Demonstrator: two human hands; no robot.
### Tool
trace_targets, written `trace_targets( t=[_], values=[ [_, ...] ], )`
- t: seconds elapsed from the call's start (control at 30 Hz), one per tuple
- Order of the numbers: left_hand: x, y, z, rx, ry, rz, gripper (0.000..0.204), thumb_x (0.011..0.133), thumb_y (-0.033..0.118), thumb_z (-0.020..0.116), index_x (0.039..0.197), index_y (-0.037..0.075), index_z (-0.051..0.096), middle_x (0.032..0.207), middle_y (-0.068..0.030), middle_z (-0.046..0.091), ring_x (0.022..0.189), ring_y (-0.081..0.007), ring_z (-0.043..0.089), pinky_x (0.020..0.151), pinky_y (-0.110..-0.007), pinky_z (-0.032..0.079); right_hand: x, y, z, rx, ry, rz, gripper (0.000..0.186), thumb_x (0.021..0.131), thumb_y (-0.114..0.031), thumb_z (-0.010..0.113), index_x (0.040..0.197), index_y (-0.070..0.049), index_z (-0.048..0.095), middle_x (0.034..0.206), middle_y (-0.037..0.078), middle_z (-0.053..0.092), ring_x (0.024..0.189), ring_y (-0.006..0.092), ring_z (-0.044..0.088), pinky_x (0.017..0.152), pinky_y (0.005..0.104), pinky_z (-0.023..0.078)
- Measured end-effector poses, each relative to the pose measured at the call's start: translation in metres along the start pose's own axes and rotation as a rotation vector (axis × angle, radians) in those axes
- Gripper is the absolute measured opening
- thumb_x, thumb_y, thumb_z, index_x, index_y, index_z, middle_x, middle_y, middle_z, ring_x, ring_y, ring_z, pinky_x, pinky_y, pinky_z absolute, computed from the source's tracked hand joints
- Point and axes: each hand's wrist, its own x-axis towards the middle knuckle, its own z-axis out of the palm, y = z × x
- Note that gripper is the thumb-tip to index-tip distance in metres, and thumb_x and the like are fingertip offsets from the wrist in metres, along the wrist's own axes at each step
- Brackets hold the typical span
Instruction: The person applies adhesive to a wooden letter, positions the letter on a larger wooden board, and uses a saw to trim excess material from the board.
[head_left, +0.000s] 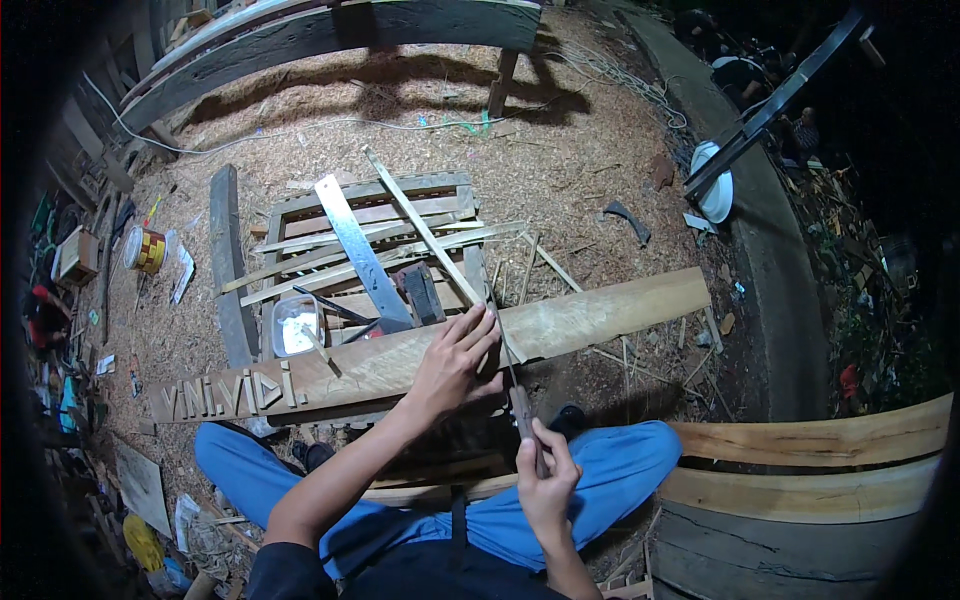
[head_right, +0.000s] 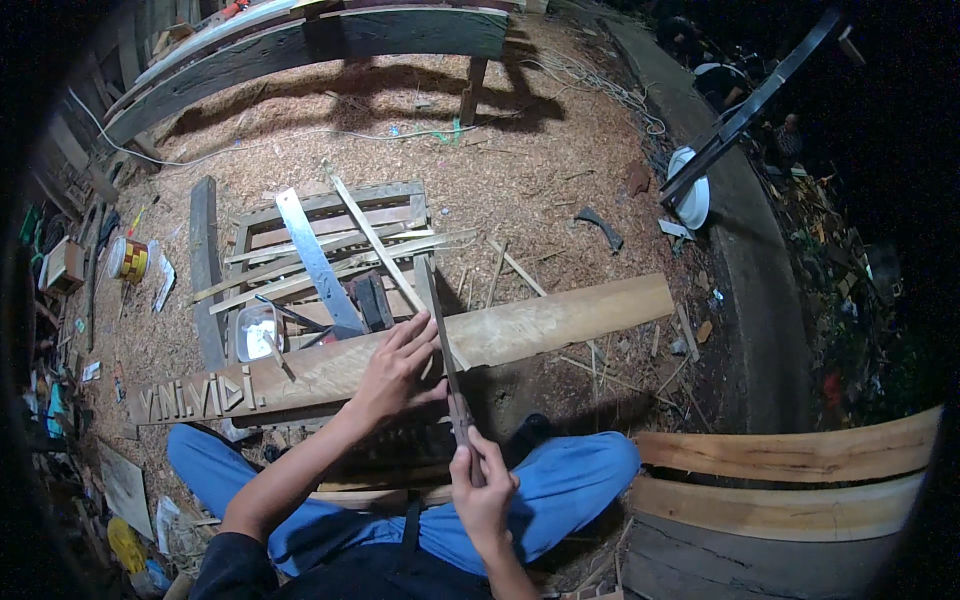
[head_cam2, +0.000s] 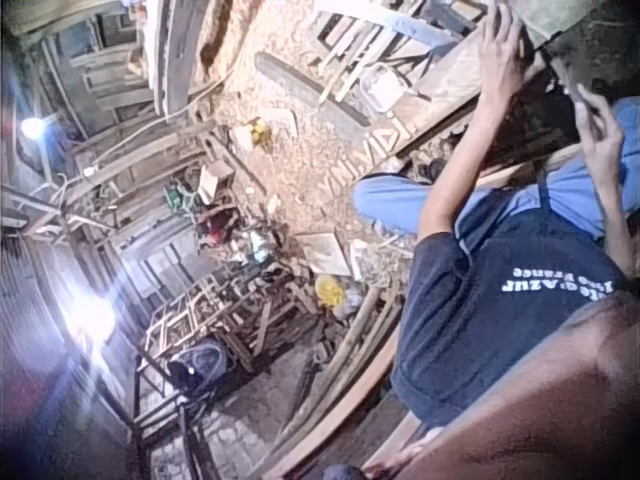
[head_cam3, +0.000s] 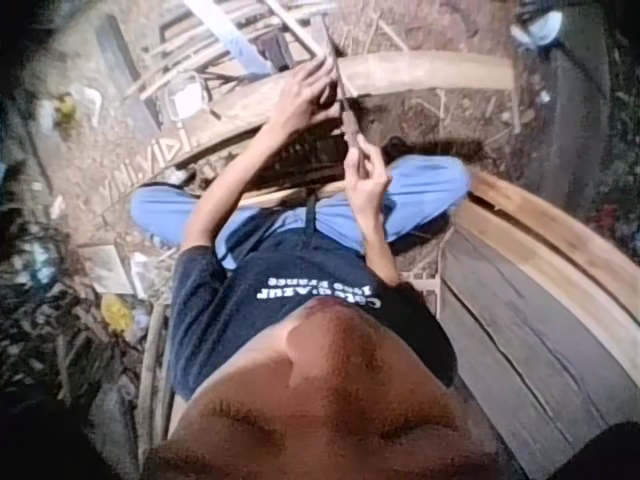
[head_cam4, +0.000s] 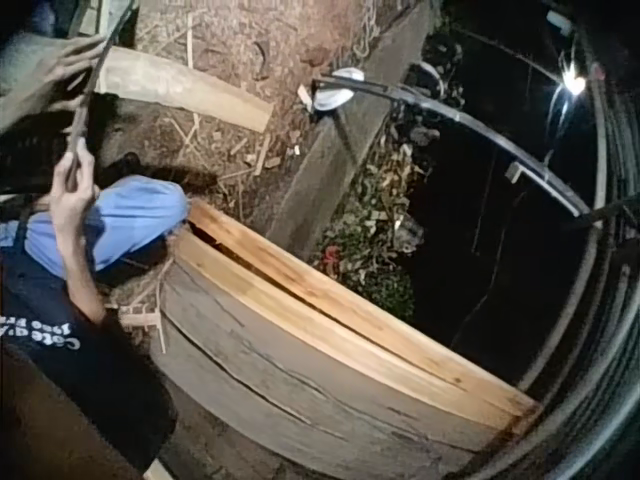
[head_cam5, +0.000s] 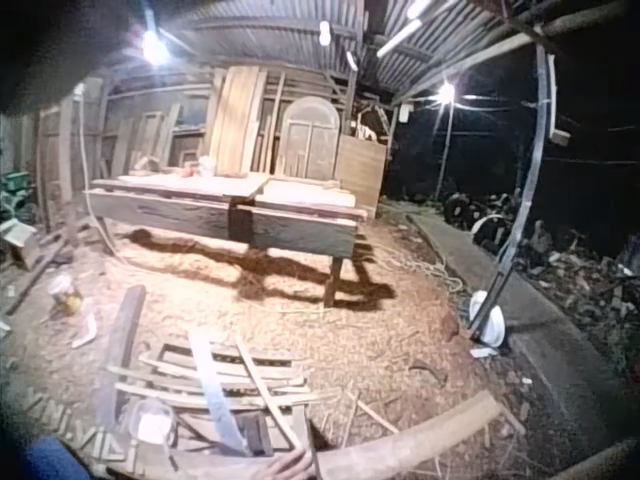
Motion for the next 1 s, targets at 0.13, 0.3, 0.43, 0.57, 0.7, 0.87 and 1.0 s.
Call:
trace_targets(
  t=[0.13, 0.3, 0.43, 0.57, 0.7, 0.87, 1.0],
  values=[
    [0.004, 0.004, -0.003, 0.008, -0.011, 0.02, 0.069, 0.077, 0.035, 0.084, 0.131, -0.002, 0.062, 0.149, -0.017, 0.058, 0.146, -0.0383, 0.046, 0.118, -0.052, 0.04, 0.02, 0.002, 0.015, -0.059, 0.046, -0.142, 0.029, 0.097, -0.006, 0.069, 0.124, 0.004, 0.068, 0.095, 0.022, 0.077, 0.085, 0.0197, 0.078, 0.07, 0.0321, 0.059],
    [0.0, 0.001, 0.001, -0.002, 0.006, -0.002, 0.071, 0.075, 0.035, 0.085, 0.132, -0.001, 0.062, 0.149, -0.0169, 0.058, 0.147, -0.0386, 0.045, 0.118, -0.053, 0.04, -0.001, -0.005, -0.002, -0.003, -0.009, 0.07, 0.027, 0.096, -0.003, 0.069, 0.122, 0.006, 0.068, 0.091, 0.019, 0.077, 0.085, 0.0185, 0.077, 0.07, 0.0325, 0.059],
    [0.001, -0.001, 0.003, -0.002, 0.002, -0.008, 0.072, 0.075, 0.034, 0.085, 0.133, -0.001, 0.062, 0.148, -0.0172, 0.058, 0.147, -0.0386, 0.045, 0.119, -0.053, 0.04, 0.028, -0.01, 0.015, -0.017, 0.026, -0.093, 0.027, 0.098, -0.005, 0.068, 0.122, 0.005, 0.068, 0.088, 0.019, 0.076, 0.08, 0.0184, 0.076, 0.067, 0.0325, 0.058],
    [0.001, 0.002, 0.002, -0.003, 0.021, -0.001, 0.068, 0.075, 0.032, 0.085, 0.13, -0.001, 0.063, 0.147, -0.0182, 0.059, 0.147, -0.0389, 0.045, 0.119, -0.053, 0.04, 0.004, -0.003, -0.001, 0.003, -0.028, -0.005, 0.026, 0.102, -0.006, 0.065, 0.124, 0.009, 0.065, 0.099, 0.007, 0.07, 0.083, 0.0066, 0.063, 0.066, 0.0244, 0.051],
    [0.006, 0.003, 0.0, 0.0, 0.035, 0.019, 0.066, 0.076, 0.032, 0.085, 0.128, -0.001, 0.063, 0.146, -0.0192, 0.059, 0.145, -0.0394, 0.047, 0.117, -0.053, 0.041, 0.023, -0.005, 0.011, 0.026, 0.007, -0.02, 0.028, 0.101, -0.005, 0.065, 0.126, 0.007, 0.066, 0.093, 0.01, 0.073, 0.078, 0.0082, 0.066, 0.063, 0.0261, 0.053],
    [0.0, -0.001, 0.003, 0.007, -0.008, -0.005, 0.071, 0.079, 0.035, 0.081, 0.136, -0.001, 0.062, 0.149, -0.0191, 0.057, 0.147, -0.0372, 0.045, 0.121, -0.05, 0.037, -0.002, -0.001, -0.003, -0.008, -0.017, -0.009, 0.029, 0.1, -0.006, 0.066, 0.126, 0.006, 0.066, 0.09, 0.012, 0.077, 0.074, 0.0099, 0.07, 0.063, 0.0274, 0.055],
    [0.001, 0.0, 0.005, 0.033, -0.003, 0.004, 0.074, 0.078, 0.037, 0.083, 0.138, 0.0, 0.061, 0.15, -0.018, 0.057, 0.148, -0.0364, 0.043, 0.121, -0.05, 0.036, 0.028, 0.001, 0.012, -0.005, 0.029, -0.086, 0.029, 0.099, -0.006, 0.068, 0.126, 0.006, 0.067, 0.088, 0.01, 0.075, 0.072, 0.0094, 0.069, 0.063, 0.0268, 0.055]
  ],
)
